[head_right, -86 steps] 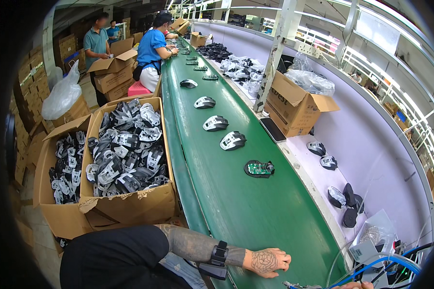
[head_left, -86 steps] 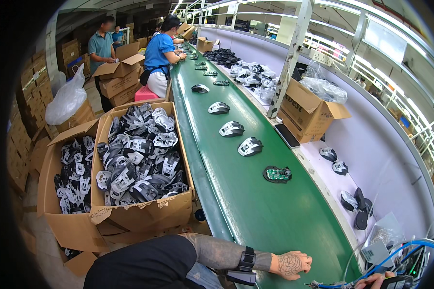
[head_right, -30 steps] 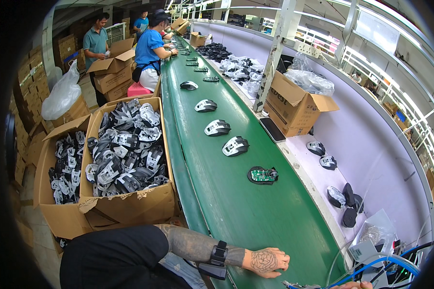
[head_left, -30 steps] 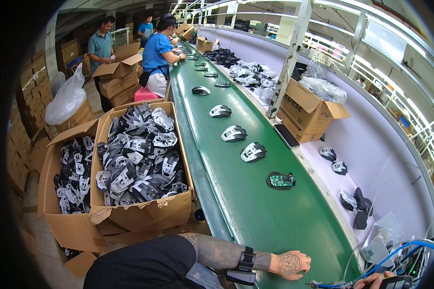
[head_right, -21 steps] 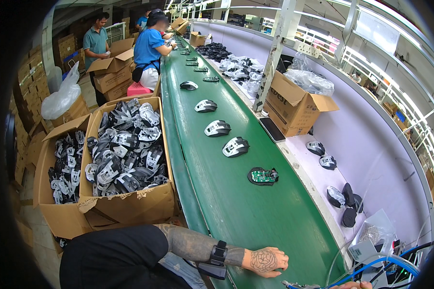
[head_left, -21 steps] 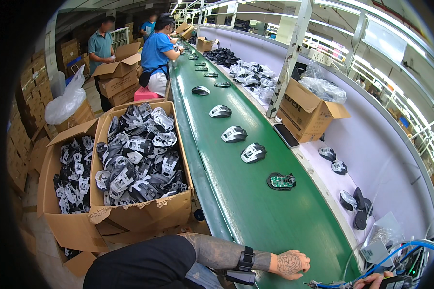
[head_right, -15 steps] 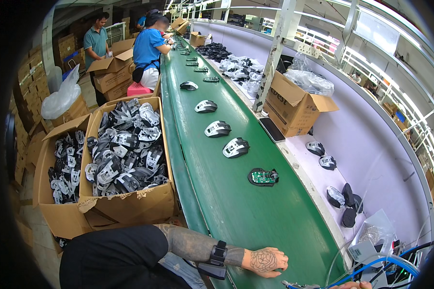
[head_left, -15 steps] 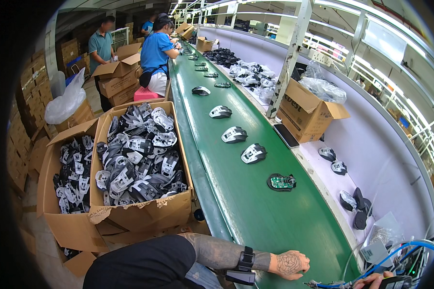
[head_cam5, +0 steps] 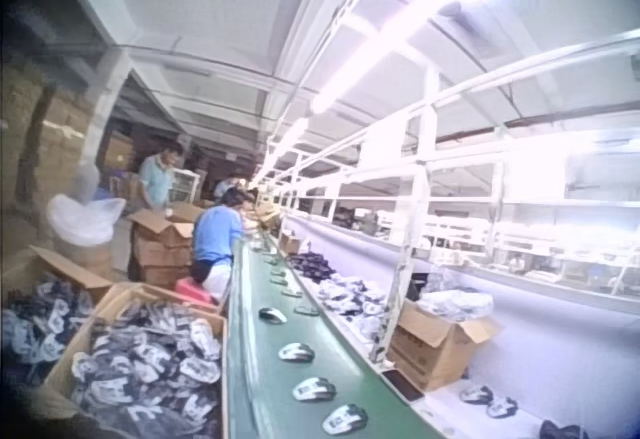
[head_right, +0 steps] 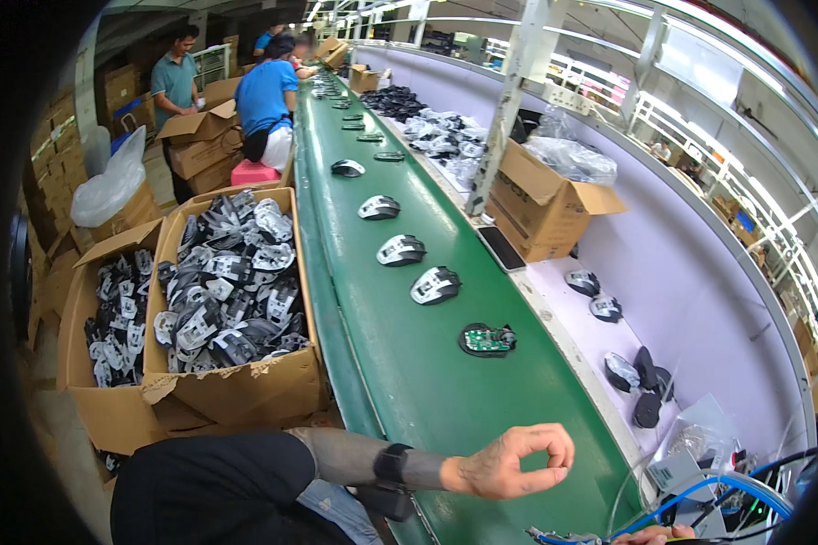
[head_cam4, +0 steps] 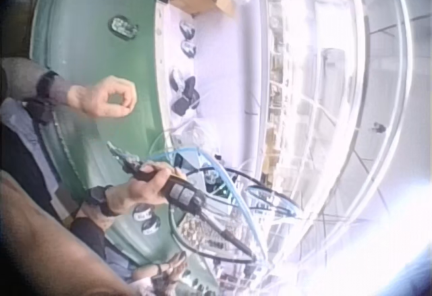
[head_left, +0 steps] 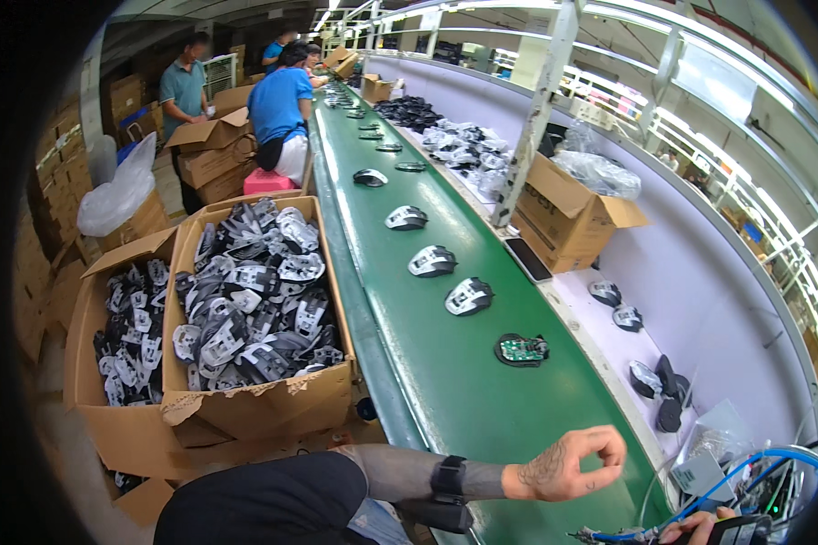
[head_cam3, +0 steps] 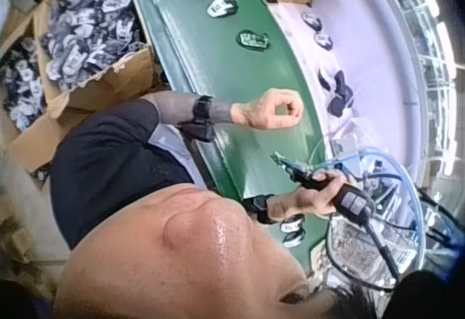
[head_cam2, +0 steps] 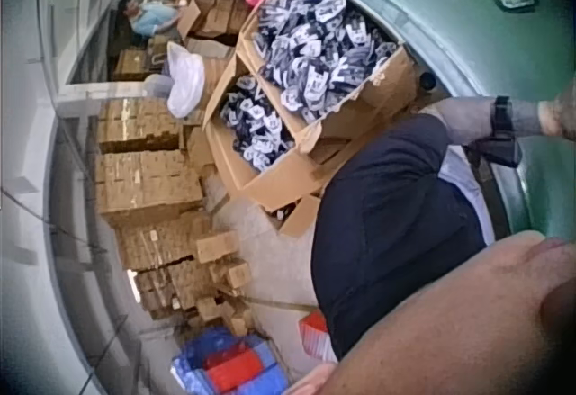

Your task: Use an electric screwdriver to fasten bottom plates onto computer mice on a factory assembly line.

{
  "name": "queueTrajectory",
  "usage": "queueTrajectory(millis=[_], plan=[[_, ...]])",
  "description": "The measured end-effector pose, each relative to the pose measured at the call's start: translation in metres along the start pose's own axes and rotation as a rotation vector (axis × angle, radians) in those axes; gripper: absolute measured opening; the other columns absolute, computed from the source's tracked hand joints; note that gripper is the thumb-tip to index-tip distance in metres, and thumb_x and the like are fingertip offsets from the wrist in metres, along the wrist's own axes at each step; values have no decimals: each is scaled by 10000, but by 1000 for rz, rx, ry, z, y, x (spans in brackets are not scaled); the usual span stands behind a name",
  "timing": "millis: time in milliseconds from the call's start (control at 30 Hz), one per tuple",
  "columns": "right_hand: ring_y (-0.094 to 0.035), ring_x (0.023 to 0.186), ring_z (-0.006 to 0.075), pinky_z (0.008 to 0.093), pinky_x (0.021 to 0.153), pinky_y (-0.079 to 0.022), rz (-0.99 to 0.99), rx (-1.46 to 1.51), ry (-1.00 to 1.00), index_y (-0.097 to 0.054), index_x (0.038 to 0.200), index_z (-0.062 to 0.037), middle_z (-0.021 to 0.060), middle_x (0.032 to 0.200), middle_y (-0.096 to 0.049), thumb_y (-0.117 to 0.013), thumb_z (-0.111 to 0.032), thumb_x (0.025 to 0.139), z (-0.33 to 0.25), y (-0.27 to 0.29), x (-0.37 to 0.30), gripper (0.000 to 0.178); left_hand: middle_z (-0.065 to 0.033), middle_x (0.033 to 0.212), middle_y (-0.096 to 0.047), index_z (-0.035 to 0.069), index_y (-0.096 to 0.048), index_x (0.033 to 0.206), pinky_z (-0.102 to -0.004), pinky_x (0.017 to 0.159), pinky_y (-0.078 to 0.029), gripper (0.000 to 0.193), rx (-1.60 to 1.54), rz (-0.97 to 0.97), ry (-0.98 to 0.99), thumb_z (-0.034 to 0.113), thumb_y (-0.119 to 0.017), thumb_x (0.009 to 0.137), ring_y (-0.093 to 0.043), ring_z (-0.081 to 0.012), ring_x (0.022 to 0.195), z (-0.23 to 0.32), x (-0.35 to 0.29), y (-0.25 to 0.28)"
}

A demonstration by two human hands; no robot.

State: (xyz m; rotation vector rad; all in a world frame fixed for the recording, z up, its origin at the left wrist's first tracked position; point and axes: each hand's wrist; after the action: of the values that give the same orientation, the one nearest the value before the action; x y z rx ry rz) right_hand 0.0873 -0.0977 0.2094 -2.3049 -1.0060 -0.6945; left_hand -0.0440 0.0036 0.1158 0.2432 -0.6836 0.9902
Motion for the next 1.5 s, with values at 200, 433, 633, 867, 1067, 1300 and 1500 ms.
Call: queueTrajectory(millis=[200, 433, 633, 867, 1067, 1300, 1500], plan=[[-487, 555, 96, 221, 497, -411, 140, -32, -168, -520, 1106, -17, 49, 758, -564, -586, -28, 808, 30, 26, 5, 305, -100, 1003, -560, -49, -504, 952, -273, 795, -419, 312, -972, -818, 264, 242, -396, 971, -516, -159, 858, 114, 15, -39], [-509, 515, 63, 218, 456, -400, 38, 13, -79, -549, 1028, -5, -10, 694, -558, -638, -26, 821, 54, 45, 27, 227, -282, 1236, -498, -175, -372, 1260, -401, 996, -361, 1188, -1974, -1216, 1019, 853, -125, 721, -526, -330, 1129, 158, -38, -117], [-518, 535, 61, 210, 471, -403, 12, -54, -73, -543, 1028, -23, -6, 695, -557, -636, -51, 827, 43, 37, 37, 223, -265, 1148, -562, -167, -468, 1180, -379, 953, -397, 1129, -2351, -912, 675, 817, -104, 762, -576, -316, 1041, 152, -38, -120], [-521, 570, 87, 221, 505, -414, 134, -177, -75, -537, 1034, -14, 26, 701, -554, -597, -89, 840, -5, 19, 10, 218, -253, 1100, -586, -156, -512, 1130, -366, 922, -415, 1094, -2029, -917, 142, 792, -89, 787, -594, -305, 991, 137, 6, -81], [-522, 582, 114, 234, 525, -427, 59, -174, -131, -523, 1042, 2, 50, 696, -548, -565, -110, 844, -17, 7, -6, 231, -242, 1059, -608, -147, -551, 1087, -355, 896, -431, 1070, -1854, -799, -73, 770, -76, 808, -609, -296, 949, 138, 1, -68], [-523, 596, 145, 249, 549, -443, 133, -215, -202, -507, 1052, 20, 79, 689, -540, -528, -133, 850, -16, 16, 12, 254, -192, 1013, -639, -81, -614, 1033, -336, 845, -444, 966, -1110, -869, -21, 701, -72, 865, -616, -270, 896, 137, 28, -40], [-448, 462, 139, 247, 427, -391, 94, -98, -36, -485, 955, -17, 70, 622, -500, -534, 1, 786, 2, 20, 24, 177, -213, 1145, -590, -86, -526, 1190, -349, 921, -415, 1001, -1366, -858, 123, 727, -57, 842, -592, -281, 1020, 136, 25, -35]])
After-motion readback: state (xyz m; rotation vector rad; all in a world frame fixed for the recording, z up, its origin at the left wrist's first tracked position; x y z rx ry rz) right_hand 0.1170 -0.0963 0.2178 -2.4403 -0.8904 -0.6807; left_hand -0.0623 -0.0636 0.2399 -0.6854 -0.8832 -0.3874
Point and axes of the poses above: each hand's wrist, its own x-axis towards the middle knuckle, its own y-axis out of the back of the hand, z = x × y
